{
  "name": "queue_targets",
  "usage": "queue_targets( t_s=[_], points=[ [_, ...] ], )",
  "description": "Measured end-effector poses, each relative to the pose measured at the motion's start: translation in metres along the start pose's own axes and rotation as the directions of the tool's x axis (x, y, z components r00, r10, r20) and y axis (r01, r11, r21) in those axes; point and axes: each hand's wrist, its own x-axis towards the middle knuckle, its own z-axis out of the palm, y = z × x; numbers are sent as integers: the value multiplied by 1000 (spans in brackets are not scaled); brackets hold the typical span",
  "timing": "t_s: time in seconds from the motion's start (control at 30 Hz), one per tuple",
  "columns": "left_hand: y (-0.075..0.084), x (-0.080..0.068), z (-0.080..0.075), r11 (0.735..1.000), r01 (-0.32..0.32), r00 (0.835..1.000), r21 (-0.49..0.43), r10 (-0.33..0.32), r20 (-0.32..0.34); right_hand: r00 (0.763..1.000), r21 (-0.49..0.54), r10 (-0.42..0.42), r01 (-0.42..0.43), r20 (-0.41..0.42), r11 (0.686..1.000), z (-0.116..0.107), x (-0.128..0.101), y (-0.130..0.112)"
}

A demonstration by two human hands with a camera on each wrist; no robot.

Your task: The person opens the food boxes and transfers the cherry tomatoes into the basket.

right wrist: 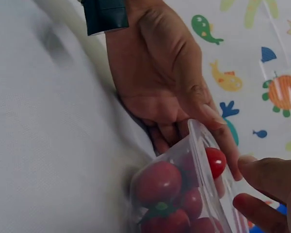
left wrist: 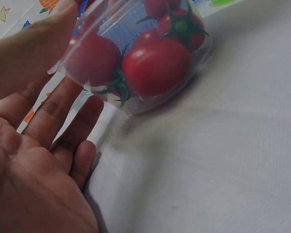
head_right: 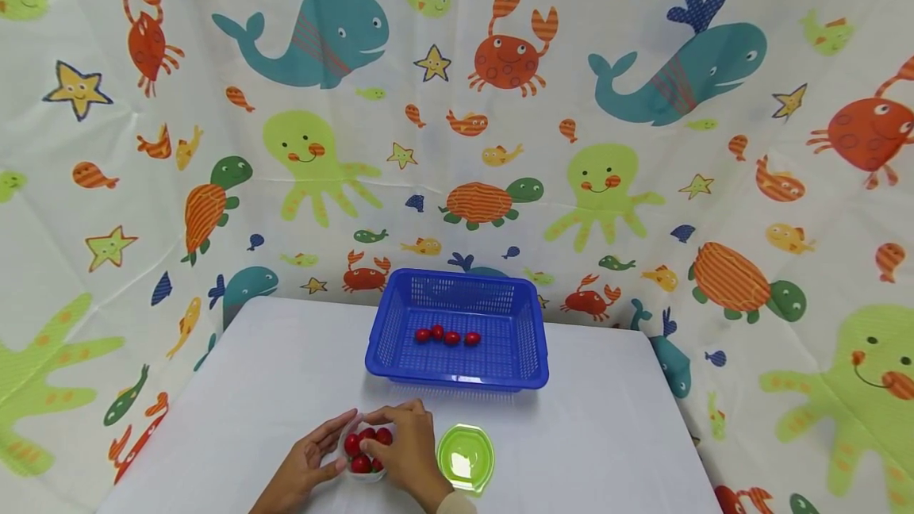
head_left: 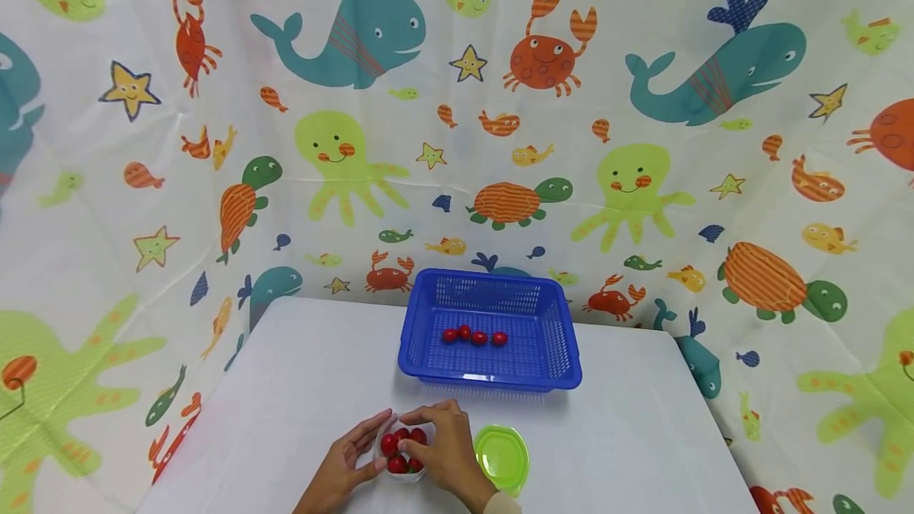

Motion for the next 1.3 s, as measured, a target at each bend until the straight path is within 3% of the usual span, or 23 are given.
queue_targets(
  t_s=[0.27, 0.5, 0.73, 1.3],
  points=[
    [1, 0, -1, 1000, -9, 1000, -6, 9, 25, 997, 15, 32, -33, 76, 999, 9, 0, 5],
    [0, 1, -2, 999, -31, 999, -20, 31, 32, 998, 16, 3, -4, 70, 1000, 13, -1, 7],
    [-1, 1, -2, 999, -38, 999, -20, 38, 33, 995, 23, 43, -45, 95, 999, 15, 2, 6],
    [0, 0, -2, 999, -47, 998, 7, 47, 36, 993, -34, -37, 42, 115, 999, 16, 4, 9]
  ],
)
